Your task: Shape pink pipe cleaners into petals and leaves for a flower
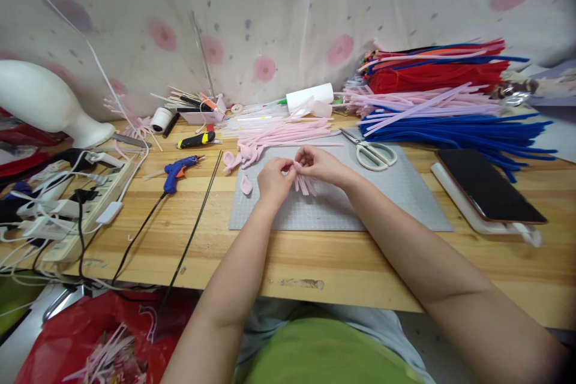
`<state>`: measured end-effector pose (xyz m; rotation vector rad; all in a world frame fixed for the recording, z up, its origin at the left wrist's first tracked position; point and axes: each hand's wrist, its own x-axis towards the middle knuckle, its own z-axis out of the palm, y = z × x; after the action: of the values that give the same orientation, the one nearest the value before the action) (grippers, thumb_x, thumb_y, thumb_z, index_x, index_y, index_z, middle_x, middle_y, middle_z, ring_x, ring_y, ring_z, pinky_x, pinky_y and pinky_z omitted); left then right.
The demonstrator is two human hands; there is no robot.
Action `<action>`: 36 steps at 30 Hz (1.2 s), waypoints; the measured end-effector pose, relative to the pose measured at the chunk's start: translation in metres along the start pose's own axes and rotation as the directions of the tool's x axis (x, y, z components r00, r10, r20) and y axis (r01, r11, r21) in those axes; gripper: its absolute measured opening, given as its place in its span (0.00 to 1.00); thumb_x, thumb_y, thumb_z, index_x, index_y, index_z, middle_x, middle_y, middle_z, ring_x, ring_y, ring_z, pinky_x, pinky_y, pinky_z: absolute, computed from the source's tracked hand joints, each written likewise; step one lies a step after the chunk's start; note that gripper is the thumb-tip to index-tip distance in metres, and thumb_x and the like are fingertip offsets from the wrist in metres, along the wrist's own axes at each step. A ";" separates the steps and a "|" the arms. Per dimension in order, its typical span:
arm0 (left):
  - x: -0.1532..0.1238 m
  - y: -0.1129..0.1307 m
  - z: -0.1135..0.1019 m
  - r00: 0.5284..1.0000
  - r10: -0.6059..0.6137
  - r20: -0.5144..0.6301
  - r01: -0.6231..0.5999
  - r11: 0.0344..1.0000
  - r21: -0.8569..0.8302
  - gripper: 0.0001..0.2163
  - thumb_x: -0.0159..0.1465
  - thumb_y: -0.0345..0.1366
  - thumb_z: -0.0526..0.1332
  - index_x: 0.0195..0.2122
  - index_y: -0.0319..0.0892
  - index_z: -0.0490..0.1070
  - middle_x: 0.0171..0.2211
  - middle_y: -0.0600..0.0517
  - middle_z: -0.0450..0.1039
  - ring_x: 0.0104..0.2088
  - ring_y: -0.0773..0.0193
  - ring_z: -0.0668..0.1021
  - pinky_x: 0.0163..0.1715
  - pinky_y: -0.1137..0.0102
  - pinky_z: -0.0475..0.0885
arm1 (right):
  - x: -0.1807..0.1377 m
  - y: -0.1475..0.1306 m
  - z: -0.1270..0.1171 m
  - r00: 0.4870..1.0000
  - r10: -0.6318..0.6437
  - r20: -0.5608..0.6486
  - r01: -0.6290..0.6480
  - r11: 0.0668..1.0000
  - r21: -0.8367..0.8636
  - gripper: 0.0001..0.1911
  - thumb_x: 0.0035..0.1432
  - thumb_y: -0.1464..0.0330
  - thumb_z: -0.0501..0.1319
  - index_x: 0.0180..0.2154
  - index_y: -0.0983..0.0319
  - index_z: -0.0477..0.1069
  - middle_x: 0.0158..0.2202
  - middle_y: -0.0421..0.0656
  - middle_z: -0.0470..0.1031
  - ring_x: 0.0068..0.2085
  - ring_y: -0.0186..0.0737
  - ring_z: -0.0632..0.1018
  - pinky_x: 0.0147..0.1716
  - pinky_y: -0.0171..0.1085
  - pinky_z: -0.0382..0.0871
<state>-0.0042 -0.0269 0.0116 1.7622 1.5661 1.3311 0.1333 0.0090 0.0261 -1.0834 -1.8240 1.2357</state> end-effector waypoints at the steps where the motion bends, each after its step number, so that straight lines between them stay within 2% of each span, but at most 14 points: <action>1: 0.000 0.000 0.000 1.000 -0.005 -0.003 0.005 1.000 0.004 0.04 0.52 0.32 0.60 0.27 0.44 0.75 0.27 0.51 0.72 0.30 0.65 0.71 0.33 0.71 0.62 | 0.000 0.000 0.000 1.000 -0.001 -0.010 0.001 1.000 0.003 0.11 0.39 0.67 0.61 0.28 0.62 0.61 0.23 0.36 0.65 0.25 0.30 0.66 0.24 0.31 0.59; 7: 0.000 -0.001 0.003 0.993 -0.115 -0.009 0.115 0.993 -0.012 0.06 0.51 0.34 0.60 0.28 0.43 0.76 0.28 0.50 0.75 0.28 0.65 0.72 0.31 0.70 0.63 | 0.001 0.000 0.001 1.000 0.003 -0.016 -0.002 0.999 0.040 0.11 0.39 0.67 0.61 0.27 0.62 0.61 0.23 0.36 0.64 0.25 0.30 0.66 0.24 0.32 0.60; 12: 0.001 0.001 0.007 0.974 -0.208 -0.091 0.197 0.973 -0.117 0.04 0.49 0.33 0.61 0.25 0.41 0.76 0.23 0.51 0.74 0.26 0.66 0.72 0.31 0.71 0.64 | 0.002 -0.002 0.003 1.000 -0.010 -0.017 0.011 0.998 0.067 0.11 0.40 0.67 0.62 0.27 0.62 0.61 0.23 0.37 0.65 0.25 0.30 0.66 0.25 0.32 0.61; 17: 0.002 0.001 0.007 0.973 -0.221 -0.066 0.204 0.959 -0.199 0.05 0.50 0.33 0.62 0.27 0.41 0.76 0.27 0.51 0.75 0.29 0.65 0.74 0.34 0.70 0.66 | 0.002 -0.002 0.003 0.998 0.003 -0.056 0.003 0.994 0.108 0.12 0.40 0.65 0.63 0.27 0.62 0.61 0.23 0.36 0.65 0.25 0.29 0.66 0.25 0.32 0.60; 19: 0.003 -0.002 0.008 0.974 -0.227 -0.028 0.209 0.934 -0.290 0.08 0.50 0.36 0.63 0.31 0.41 0.76 0.30 0.50 0.76 0.31 0.65 0.75 0.36 0.70 0.67 | 0.003 -0.001 0.001 0.995 0.023 -0.098 -0.009 0.990 0.143 0.13 0.39 0.65 0.64 0.27 0.62 0.62 0.23 0.36 0.66 0.25 0.29 0.66 0.24 0.32 0.60; 21: 0.004 -0.005 0.009 0.965 -0.253 0.062 0.257 0.887 -0.383 0.09 0.50 0.38 0.63 0.31 0.40 0.76 0.29 0.50 0.76 0.30 0.66 0.75 0.35 0.70 0.68 | 0.004 0.000 -0.002 0.988 0.058 -0.145 -0.028 0.980 0.199 0.14 0.37 0.65 0.65 0.26 0.62 0.62 0.23 0.37 0.66 0.24 0.29 0.67 0.23 0.31 0.59; 24: 0.003 -0.005 0.011 0.916 -0.303 0.262 0.395 0.793 -0.463 0.12 0.50 0.42 0.63 0.29 0.39 0.76 0.24 0.52 0.74 0.27 0.66 0.75 0.32 0.70 0.69 | 0.005 0.003 -0.005 0.978 0.109 -0.178 -0.053 0.955 0.293 0.17 0.33 0.66 0.67 0.25 0.63 0.63 0.22 0.36 0.67 0.22 0.28 0.65 0.21 0.31 0.57; 27: 0.001 -0.002 0.014 0.864 -0.332 0.379 0.496 0.694 -0.523 0.14 0.49 0.44 0.64 0.29 0.38 0.75 0.25 0.52 0.75 0.28 0.66 0.76 0.33 0.69 0.70 | 0.005 0.006 -0.007 0.979 0.138 -0.147 -0.071 0.918 0.391 0.18 0.30 0.65 0.68 0.26 0.63 0.65 0.22 0.36 0.68 0.21 0.28 0.66 0.20 0.31 0.57; 31: -0.002 0.004 0.016 0.839 -0.346 0.419 0.539 0.626 -0.563 0.15 0.49 0.46 0.64 0.30 0.38 0.74 0.28 0.49 0.76 0.30 0.65 0.77 0.35 0.68 0.71 | 0.006 0.011 -0.006 0.986 0.145 -0.086 -0.088 0.877 0.473 0.19 0.31 0.62 0.69 0.28 0.63 0.68 0.23 0.38 0.69 0.22 0.30 0.68 0.22 0.33 0.61; 36: -0.006 0.006 0.022 0.832 -0.351 0.430 0.552 0.602 -0.578 0.13 0.53 0.43 0.62 0.30 0.37 0.72 0.29 0.48 0.75 0.30 0.65 0.77 0.35 0.68 0.71 | 0.006 0.014 -0.003 0.988 0.130 -0.079 -0.082 0.891 0.447 0.17 0.35 0.60 0.68 0.27 0.64 0.69 0.20 0.37 0.68 0.21 0.29 0.65 0.21 0.32 0.58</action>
<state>0.0180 -0.0277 0.0043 0.9301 1.0477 1.1232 0.1374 0.0183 0.0144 -0.9728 -1.3232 1.5334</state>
